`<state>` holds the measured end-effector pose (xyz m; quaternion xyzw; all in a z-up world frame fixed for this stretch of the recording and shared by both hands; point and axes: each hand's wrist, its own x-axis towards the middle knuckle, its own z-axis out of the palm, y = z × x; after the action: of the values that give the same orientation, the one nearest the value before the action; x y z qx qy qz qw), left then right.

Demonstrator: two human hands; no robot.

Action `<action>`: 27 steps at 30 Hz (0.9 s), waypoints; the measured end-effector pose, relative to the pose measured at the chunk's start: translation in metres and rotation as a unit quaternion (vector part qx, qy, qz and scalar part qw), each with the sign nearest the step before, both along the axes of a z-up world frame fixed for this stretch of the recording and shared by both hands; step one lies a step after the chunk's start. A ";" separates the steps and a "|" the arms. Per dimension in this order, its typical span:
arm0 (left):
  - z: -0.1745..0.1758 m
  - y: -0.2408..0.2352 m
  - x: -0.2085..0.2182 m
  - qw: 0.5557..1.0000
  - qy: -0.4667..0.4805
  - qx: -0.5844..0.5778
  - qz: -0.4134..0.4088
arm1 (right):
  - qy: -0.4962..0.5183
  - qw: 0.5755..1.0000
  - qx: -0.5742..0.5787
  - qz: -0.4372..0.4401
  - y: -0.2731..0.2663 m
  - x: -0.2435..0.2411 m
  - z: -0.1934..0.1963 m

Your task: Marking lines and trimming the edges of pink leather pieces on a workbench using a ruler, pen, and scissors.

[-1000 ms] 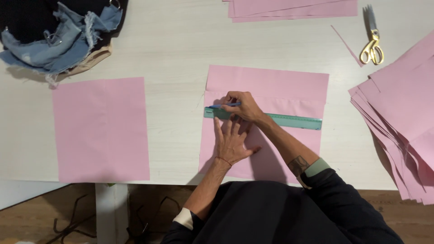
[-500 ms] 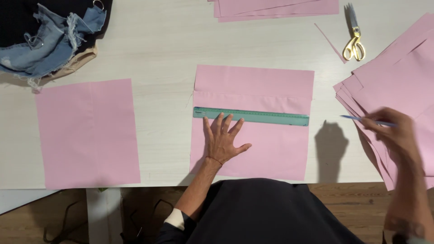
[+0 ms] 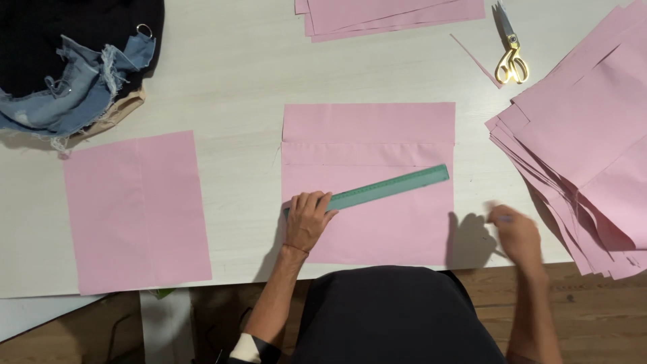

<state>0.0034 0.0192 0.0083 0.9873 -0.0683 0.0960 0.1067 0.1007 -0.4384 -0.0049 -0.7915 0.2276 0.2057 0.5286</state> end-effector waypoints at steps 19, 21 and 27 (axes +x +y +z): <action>-0.018 0.026 0.001 0.930 0.020 -0.269 0.249 | -0.157 0.982 -0.097 0.034 0.062 0.047 0.047; -0.012 0.039 0.003 0.927 -0.018 -0.275 0.255 | -0.225 0.966 -0.128 0.017 0.005 0.060 0.060; -0.015 0.068 -0.005 0.912 0.013 -0.231 0.339 | -0.341 0.916 0.014 -0.212 -0.207 0.074 0.047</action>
<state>-0.0016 0.0872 -0.0070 0.9000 0.2958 0.1264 0.2942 0.1750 -0.6453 0.0425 -0.7394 0.1928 -0.1906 0.6163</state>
